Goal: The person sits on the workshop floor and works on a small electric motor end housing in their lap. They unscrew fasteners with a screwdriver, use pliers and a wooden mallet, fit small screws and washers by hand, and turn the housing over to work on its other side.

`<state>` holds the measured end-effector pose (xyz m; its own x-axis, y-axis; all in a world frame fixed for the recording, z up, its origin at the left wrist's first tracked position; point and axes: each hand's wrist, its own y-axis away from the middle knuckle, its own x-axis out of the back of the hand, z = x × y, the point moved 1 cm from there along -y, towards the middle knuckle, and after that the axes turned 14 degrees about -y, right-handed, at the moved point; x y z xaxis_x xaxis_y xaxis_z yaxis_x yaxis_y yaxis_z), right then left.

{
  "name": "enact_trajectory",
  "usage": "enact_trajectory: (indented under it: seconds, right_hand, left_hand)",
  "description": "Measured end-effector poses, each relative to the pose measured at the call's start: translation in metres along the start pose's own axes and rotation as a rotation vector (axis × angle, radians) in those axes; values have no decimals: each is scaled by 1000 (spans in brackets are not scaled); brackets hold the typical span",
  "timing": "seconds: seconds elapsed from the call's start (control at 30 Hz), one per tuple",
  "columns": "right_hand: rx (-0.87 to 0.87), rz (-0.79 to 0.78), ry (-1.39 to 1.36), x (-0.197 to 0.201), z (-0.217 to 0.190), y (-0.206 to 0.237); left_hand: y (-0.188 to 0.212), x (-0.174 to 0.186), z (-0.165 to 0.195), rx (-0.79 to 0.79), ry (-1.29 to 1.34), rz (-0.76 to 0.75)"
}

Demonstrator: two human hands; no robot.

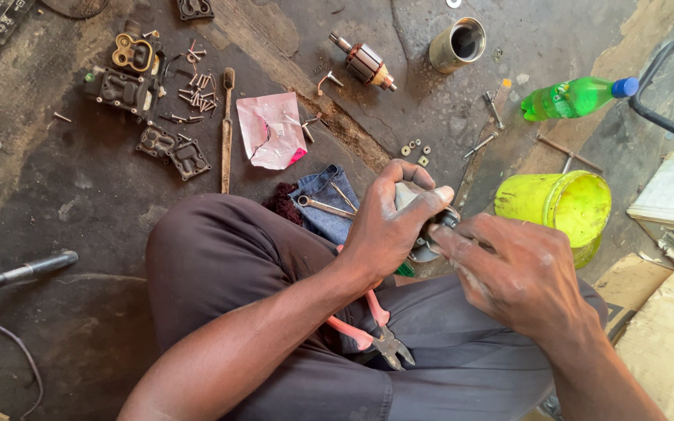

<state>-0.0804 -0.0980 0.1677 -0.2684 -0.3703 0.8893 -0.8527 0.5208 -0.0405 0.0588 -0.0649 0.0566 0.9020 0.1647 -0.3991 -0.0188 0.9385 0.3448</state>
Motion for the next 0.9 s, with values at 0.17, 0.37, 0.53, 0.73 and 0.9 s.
enact_trajectory:
  seconds: [0.17,0.37,0.53,0.73,0.9]
  right_hand:
    - [11,35,23,-2,-1,4]
    - [16,87,-51,-12,7,9]
    - [61,44,30,-12,10,12]
    - [137,33,107,-10,8,9]
    - [155,-6,170,-7,3,7]
  left_hand:
    - [-1,0,0,-41,-38,22]
    - [-1,-2,-1,-46,-63,35]
    - [0,-2,-2,-54,-124,62]
    - [-3,-2,-3,-74,-125,75]
    - [-2,-4,-5,-83,-157,76]
